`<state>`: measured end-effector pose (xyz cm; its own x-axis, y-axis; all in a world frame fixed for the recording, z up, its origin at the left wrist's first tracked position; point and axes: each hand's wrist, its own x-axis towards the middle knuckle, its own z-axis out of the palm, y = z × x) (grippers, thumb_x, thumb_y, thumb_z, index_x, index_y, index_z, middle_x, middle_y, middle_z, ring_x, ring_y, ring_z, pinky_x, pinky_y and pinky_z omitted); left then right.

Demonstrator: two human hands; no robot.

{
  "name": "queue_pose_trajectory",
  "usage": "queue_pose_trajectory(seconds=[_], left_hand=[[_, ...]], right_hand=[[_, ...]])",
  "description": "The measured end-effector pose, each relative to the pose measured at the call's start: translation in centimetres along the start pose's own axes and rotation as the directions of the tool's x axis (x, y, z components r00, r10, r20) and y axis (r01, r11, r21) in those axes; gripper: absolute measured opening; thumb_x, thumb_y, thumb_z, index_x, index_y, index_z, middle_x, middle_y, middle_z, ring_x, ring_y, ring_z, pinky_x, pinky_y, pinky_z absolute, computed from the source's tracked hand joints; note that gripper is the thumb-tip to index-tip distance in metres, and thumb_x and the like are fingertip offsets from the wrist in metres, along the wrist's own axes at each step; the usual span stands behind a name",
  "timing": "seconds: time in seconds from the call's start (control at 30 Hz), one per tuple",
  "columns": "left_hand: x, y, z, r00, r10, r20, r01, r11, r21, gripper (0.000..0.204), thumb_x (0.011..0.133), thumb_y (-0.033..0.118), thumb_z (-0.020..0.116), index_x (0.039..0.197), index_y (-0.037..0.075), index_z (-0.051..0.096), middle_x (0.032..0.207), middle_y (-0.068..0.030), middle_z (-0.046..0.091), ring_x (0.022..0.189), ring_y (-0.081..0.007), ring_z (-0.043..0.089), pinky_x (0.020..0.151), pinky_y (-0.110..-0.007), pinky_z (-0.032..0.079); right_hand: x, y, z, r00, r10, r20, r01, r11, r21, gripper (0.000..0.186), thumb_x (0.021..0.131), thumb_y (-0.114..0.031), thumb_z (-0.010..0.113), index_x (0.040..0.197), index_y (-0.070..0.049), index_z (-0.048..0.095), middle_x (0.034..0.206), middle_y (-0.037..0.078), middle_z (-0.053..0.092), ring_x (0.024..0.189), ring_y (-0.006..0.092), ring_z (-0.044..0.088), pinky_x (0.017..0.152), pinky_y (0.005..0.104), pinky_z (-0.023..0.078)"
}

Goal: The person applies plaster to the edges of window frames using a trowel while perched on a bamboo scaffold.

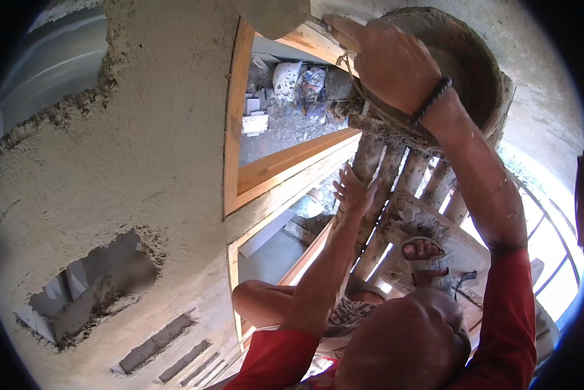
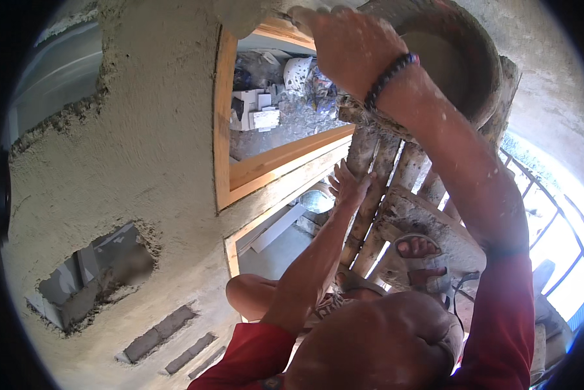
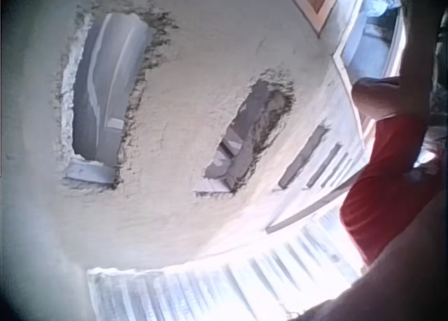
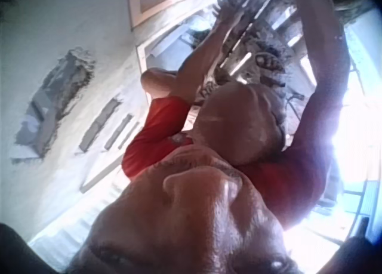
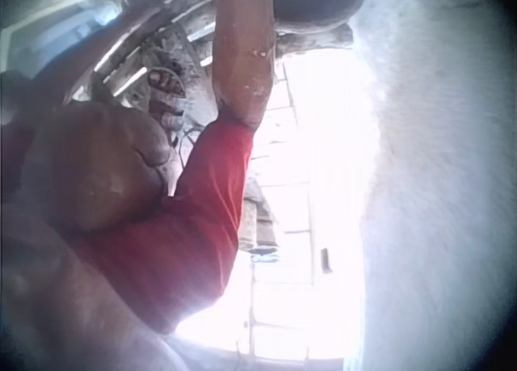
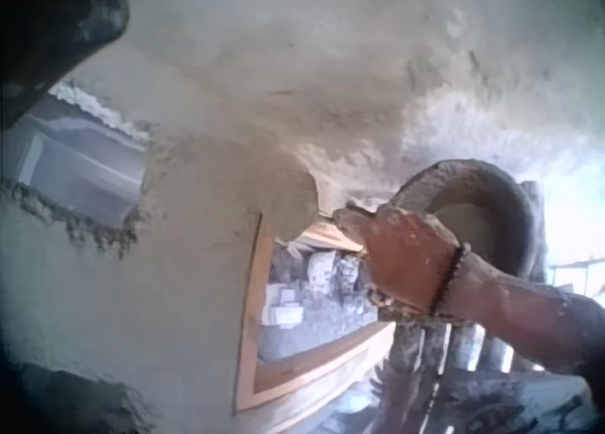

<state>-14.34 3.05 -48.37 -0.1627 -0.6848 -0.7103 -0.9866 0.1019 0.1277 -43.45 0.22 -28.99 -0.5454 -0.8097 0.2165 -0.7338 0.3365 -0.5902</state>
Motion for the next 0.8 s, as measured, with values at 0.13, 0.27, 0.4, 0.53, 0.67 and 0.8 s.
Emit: queue_pose_trajectory(seconds=[0.13,0.27,0.4,0.53,0.67,0.8], left_hand=[[0.0,-0.1,-0.1,1.0,0.013,0.002,-0.013,1.0,-0.021,0.113,0.074,0.061,0.07,0.154,0.014,0.005,0.159,-0.0189,0.004,0.143,-0.0512,-0.002,0.114,-0.062,0.001],[0.1,-0.1,0.1,1.0,0.023,-0.008,-0.023,1.0,-0.014,0.113,0.074,0.06,0.071,0.154,0.014,0.006,0.159,-0.0181,0.005,0.143,-0.0518,-0.001,0.114,-0.063,0.002],[0.0,0.1,0.1,0.999,0.034,-0.01,-0.034,0.999,-0.017,0.112,0.073,0.06,0.072,0.153,0.014,0.008,0.158,-0.0176,0.006,0.142,-0.0521,0.001,0.114,-0.063,0.004],[0.0,-0.2,0.0,1.0,0.025,-0.013,-0.025,1.0,-0.015,0.112,0.073,0.059,0.072,0.153,0.013,0.009,0.158,-0.0176,0.006,0.142,-0.0525,0.001,0.114,-0.064,0.004],[0.0,-0.1,0.0,1.0,0.031,-0.007,-0.031,0.999,-0.011,0.112,0.073,0.059,0.072,0.153,0.014,0.008,0.158,-0.0177,0.006,0.142,-0.0528,0.001,0.114,-0.064,0.004],[-0.1,0.3,0.2,0.999,0.034,0.004,-0.034,0.999,-0.017,0.112,0.073,0.059,0.072,0.153,0.014,0.008,0.158,-0.0181,0.006,0.142,-0.0527,0.001,0.114,-0.064,0.003]], right_hand=[[2.3,0.7,0.0,1.0,0.002,-0.031,-0.006,0.992,-0.122,0.039,0.086,-0.012,0.051,0.124,-0.01,0.056,0.094,0.021,0.068,0.087,0.0362,0.067,0.079,0.048,0.054],[3.0,0.9,0.3,1.0,-0.004,-0.013,0.002,0.981,-0.192,0.04,0.087,-0.013,0.05,0.126,-0.008,0.054,0.095,0.023,0.068,0.091,0.0349,0.067,0.08,0.0479,0.054],[3.6,1.6,1.5,0.999,0.008,-0.04,-0.016,0.979,-0.202,0.038,0.088,-0.013,0.049,0.125,-0.009,0.056,0.095,0.023,0.067,0.092,0.0352,0.066,0.082,0.0483,0.053],[4.2,0.9,1.1,0.998,0.053,0.034,-0.047,0.984,-0.17,0.039,0.089,-0.012,0.047,0.126,-0.009,0.055,0.096,0.024,0.067,0.092,0.0364,0.066,0.083,0.0491,0.053],[4.3,0.2,0.1,0.993,0.07,0.1,-0.06,0.994,-0.093,0.041,0.088,-0.011,0.046,0.128,-0.008,0.053,0.098,0.024,0.067,0.094,0.037,0.066,0.083,0.0495,0.053],[3.3,0.8,2.4,0.999,-0.018,-0.042,0.013,0.991,-0.131,0.039,0.088,-0.01,0.047,0.125,-0.006,0.056,0.096,0.023,0.067,0.093,0.035,0.067,0.081,0.0482,0.053]])
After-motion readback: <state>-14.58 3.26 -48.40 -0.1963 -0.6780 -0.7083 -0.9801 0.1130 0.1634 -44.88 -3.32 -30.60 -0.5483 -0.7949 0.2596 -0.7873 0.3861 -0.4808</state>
